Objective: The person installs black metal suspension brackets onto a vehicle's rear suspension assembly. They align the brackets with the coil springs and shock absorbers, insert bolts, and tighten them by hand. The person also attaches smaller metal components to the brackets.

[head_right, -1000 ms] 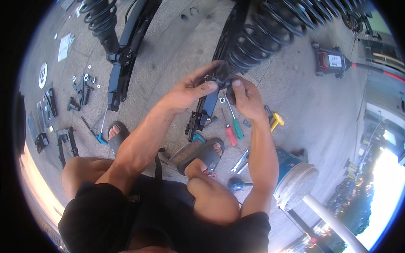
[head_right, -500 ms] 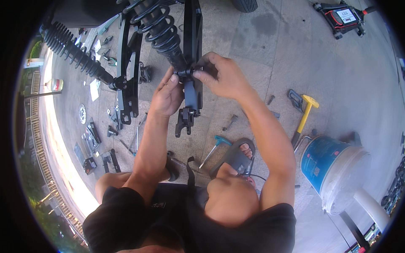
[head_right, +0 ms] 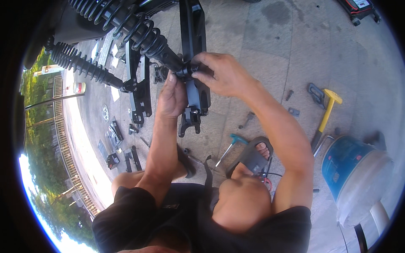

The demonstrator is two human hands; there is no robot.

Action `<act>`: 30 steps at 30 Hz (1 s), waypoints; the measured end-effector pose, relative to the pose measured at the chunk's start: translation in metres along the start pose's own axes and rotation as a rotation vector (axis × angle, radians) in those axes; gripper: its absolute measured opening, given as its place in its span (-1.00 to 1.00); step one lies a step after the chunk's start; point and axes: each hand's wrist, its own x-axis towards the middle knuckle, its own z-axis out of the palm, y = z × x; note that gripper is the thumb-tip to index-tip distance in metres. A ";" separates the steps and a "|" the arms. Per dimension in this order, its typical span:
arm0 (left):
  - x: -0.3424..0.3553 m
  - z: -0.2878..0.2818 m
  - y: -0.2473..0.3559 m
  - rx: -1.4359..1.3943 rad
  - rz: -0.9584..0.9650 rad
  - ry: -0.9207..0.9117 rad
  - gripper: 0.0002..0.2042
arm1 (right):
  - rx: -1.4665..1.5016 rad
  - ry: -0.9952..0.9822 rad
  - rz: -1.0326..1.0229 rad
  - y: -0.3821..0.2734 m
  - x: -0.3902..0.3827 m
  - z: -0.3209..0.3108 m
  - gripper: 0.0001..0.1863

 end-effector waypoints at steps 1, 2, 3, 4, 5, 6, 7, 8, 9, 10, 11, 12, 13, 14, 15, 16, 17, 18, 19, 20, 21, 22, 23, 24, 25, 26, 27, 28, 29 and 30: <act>0.000 0.001 0.000 0.006 0.001 0.008 -0.50 | -0.046 0.011 -0.040 0.000 0.001 -0.001 -0.73; 0.000 0.001 0.000 0.001 0.004 -0.004 -0.50 | -0.094 -0.003 -0.050 0.000 0.002 -0.001 -0.74; 0.000 0.002 0.000 -0.002 0.003 -0.007 -0.51 | -0.142 -0.021 -0.054 0.000 0.003 -0.001 -0.74; 0.001 0.002 0.000 -0.011 0.009 -0.021 -0.51 | -0.207 -0.058 -0.012 0.000 0.004 -0.001 -0.74; 0.001 0.002 0.000 0.008 0.007 -0.006 -0.51 | -0.228 -0.085 0.018 -0.001 0.005 0.000 -0.73; 0.001 0.003 0.000 0.020 0.010 0.001 -0.51 | -0.264 -0.132 0.096 -0.001 0.005 0.002 -0.72; 0.001 0.003 0.000 0.035 0.015 0.008 -0.52 | -0.291 -0.148 0.108 -0.001 0.005 0.004 -0.71; 0.001 0.003 0.000 0.029 0.005 0.017 -0.53 | -0.255 -0.155 0.164 -0.001 0.006 0.007 -0.70; 0.001 0.003 0.001 0.037 0.000 0.023 -0.53 | -0.210 -0.130 0.155 0.000 0.006 0.009 -0.70; 0.000 0.003 0.001 0.045 -0.004 0.030 -0.53 | -0.167 -0.115 0.138 0.002 0.006 0.011 -0.69; 0.000 0.003 0.001 0.054 -0.016 0.045 -0.53 | -0.180 -0.091 0.070 0.005 0.007 0.012 -0.69; 0.000 0.002 0.001 0.059 -0.007 0.023 -0.52 | -0.195 -0.074 -0.007 0.009 0.008 0.012 -0.69; 0.000 0.002 0.001 0.065 -0.006 0.012 -0.52 | -0.220 -0.065 -0.056 0.012 0.010 0.012 -0.69; -0.001 0.002 0.001 0.066 -0.002 -0.002 -0.51 | -0.242 -0.017 -0.153 0.015 0.011 0.011 -0.69; -0.001 0.001 0.002 0.075 -0.008 0.006 -0.50 | -0.276 0.025 -0.222 0.017 0.013 0.010 -0.68; -0.001 0.001 0.001 0.078 -0.011 0.011 -0.49 | -0.309 0.067 -0.291 0.018 0.014 0.009 -0.68; 0.000 0.000 0.001 0.082 -0.012 0.015 -0.47 | -0.307 0.052 -0.262 0.017 0.014 0.009 -0.67; -0.001 -0.001 0.001 0.073 -0.023 0.027 -0.46 | -0.306 0.037 -0.233 0.015 0.013 0.008 -0.66; 0.000 -0.001 0.001 0.064 -0.032 0.038 -0.44 | -0.308 0.017 -0.188 0.012 0.012 0.009 -0.65; -0.001 -0.002 0.000 0.055 -0.041 0.050 -0.43 | -0.199 -0.026 -0.052 0.008 0.011 0.009 -0.63; -0.001 -0.003 0.000 0.051 -0.048 0.050 -0.42 | -0.094 -0.073 0.103 0.003 0.007 0.010 -0.61; -0.001 -0.003 0.000 0.047 -0.055 0.049 -0.41 | 0.011 -0.119 0.259 -0.001 0.005 0.012 -0.59; -0.001 -0.004 0.000 0.040 -0.064 0.049 -0.40 | 0.053 -0.107 0.333 -0.005 0.003 0.014 -0.61; -0.001 -0.004 -0.001 0.039 -0.062 0.051 -0.40 | 0.093 -0.095 0.405 -0.006 0.002 0.015 -0.64; -0.002 -0.005 -0.001 0.037 -0.061 0.053 -0.39 | 0.139 -0.089 0.427 -0.007 0.002 0.017 -0.66; -0.002 -0.004 -0.001 0.031 -0.049 0.044 -0.39 | 0.009 -0.015 0.301 -0.005 0.003 0.018 -0.62; -0.002 -0.004 -0.002 0.024 -0.058 0.058 -0.40 | -0.111 0.051 0.118 -0.003 0.006 0.019 -0.57; -0.003 -0.003 -0.002 0.014 -0.061 0.062 -0.40 | -0.223 0.120 -0.060 -0.001 0.007 0.019 -0.53; -0.003 -0.002 -0.001 0.005 -0.057 0.064 -0.40 | -0.218 0.102 -0.065 0.001 0.008 0.020 -0.52; -0.004 0.000 -0.001 -0.002 -0.067 0.079 -0.41 | -0.208 0.091 -0.062 0.001 0.009 0.021 -0.52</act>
